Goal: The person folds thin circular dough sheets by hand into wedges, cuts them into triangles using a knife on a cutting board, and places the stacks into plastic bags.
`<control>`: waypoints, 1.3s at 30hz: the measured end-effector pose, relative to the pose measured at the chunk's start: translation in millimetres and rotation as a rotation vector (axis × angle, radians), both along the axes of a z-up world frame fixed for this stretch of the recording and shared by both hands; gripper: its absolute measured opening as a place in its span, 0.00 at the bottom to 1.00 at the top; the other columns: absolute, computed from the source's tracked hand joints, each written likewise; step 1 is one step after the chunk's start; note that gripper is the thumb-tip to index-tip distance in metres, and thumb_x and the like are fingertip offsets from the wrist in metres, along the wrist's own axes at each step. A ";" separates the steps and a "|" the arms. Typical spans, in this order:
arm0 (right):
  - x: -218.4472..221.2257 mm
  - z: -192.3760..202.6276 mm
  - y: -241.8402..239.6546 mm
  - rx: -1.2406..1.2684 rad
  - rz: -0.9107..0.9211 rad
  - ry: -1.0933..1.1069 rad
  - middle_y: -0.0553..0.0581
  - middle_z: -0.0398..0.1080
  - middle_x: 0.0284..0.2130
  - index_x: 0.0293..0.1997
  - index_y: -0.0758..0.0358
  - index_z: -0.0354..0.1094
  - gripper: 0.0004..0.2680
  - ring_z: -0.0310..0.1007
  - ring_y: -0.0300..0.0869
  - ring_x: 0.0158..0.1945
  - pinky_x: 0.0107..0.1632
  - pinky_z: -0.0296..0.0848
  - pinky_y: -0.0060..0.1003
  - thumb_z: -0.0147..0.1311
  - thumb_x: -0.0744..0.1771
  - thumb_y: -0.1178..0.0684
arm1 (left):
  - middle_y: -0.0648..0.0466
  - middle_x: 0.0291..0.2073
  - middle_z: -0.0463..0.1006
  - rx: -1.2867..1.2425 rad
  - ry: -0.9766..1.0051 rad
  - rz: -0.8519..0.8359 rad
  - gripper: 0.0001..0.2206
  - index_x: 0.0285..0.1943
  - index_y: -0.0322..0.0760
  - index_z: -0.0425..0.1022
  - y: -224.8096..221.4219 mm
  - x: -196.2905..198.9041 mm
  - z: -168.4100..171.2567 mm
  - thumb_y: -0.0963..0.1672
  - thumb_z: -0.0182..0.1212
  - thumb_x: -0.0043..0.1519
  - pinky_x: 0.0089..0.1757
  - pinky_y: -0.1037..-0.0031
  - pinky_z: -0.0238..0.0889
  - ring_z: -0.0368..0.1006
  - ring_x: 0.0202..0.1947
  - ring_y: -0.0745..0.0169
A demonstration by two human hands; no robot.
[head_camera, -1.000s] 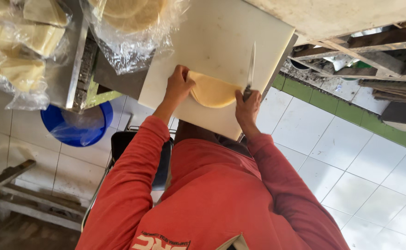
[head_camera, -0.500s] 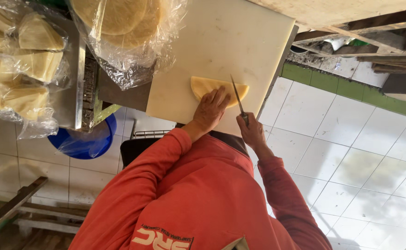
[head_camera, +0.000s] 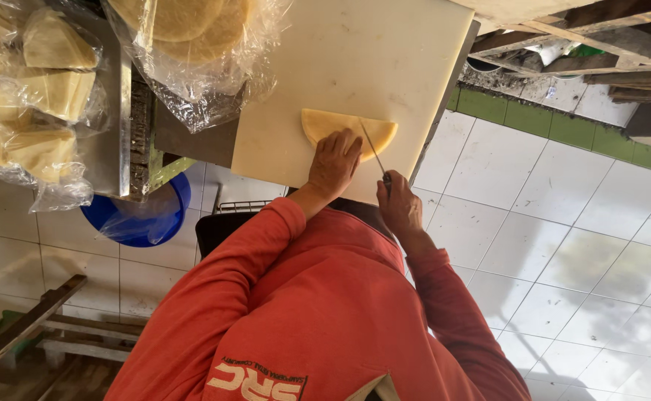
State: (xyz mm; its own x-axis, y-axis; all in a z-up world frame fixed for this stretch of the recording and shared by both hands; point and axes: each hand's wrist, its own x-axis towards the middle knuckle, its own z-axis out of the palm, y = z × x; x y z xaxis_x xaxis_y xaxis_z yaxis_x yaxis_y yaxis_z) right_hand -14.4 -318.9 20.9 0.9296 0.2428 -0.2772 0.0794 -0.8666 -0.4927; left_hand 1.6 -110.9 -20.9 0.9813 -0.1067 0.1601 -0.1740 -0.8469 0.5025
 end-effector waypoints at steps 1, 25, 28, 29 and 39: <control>2.6 -0.9 2.9 -0.017 0.017 0.000 0.65 0.74 0.42 0.56 0.61 0.62 0.12 0.77 0.62 0.36 0.37 0.75 0.54 0.53 0.70 0.48 | 0.47 0.61 0.67 -0.003 0.026 0.011 0.17 0.63 0.38 0.70 -1.3 1.3 -0.6 0.46 0.63 0.66 0.58 0.59 0.58 0.63 0.61 0.50; 16.6 -2.9 11.5 -0.211 0.115 0.194 0.68 0.70 0.35 0.56 0.59 0.56 0.11 0.76 0.66 0.32 0.35 0.75 0.59 0.48 0.71 0.47 | 0.47 0.59 0.67 0.065 -0.058 0.039 0.19 0.64 0.37 0.70 -9.2 -13.9 -2.9 0.44 0.64 0.64 0.58 0.61 0.60 0.65 0.59 0.50; 18.3 -3.2 11.9 -0.234 0.118 0.221 0.69 0.70 0.35 0.56 0.59 0.55 0.11 0.76 0.67 0.33 0.36 0.75 0.60 0.47 0.72 0.46 | 0.48 0.53 0.70 0.021 -0.076 0.044 0.21 0.65 0.34 0.69 -3.3 -30.5 3.0 0.42 0.64 0.63 0.53 0.62 0.64 0.68 0.53 0.51; 18.5 -3.3 12.0 -0.235 0.119 0.226 0.69 0.70 0.35 0.56 0.58 0.55 0.11 0.76 0.67 0.33 0.36 0.75 0.60 0.47 0.72 0.46 | 0.48 0.50 0.70 -0.024 -0.050 0.083 0.21 0.66 0.33 0.70 0.0 -33.6 4.4 0.41 0.64 0.63 0.50 0.63 0.65 0.69 0.50 0.52; 17.8 -3.4 11.7 -0.254 0.137 0.220 0.70 0.70 0.34 0.56 0.59 0.55 0.11 0.76 0.67 0.32 0.35 0.75 0.60 0.47 0.72 0.46 | 0.55 0.37 0.68 -0.045 -0.018 0.029 0.16 0.56 0.44 0.76 2.8 5.0 2.1 0.45 0.70 0.59 0.41 0.63 0.64 0.68 0.39 0.56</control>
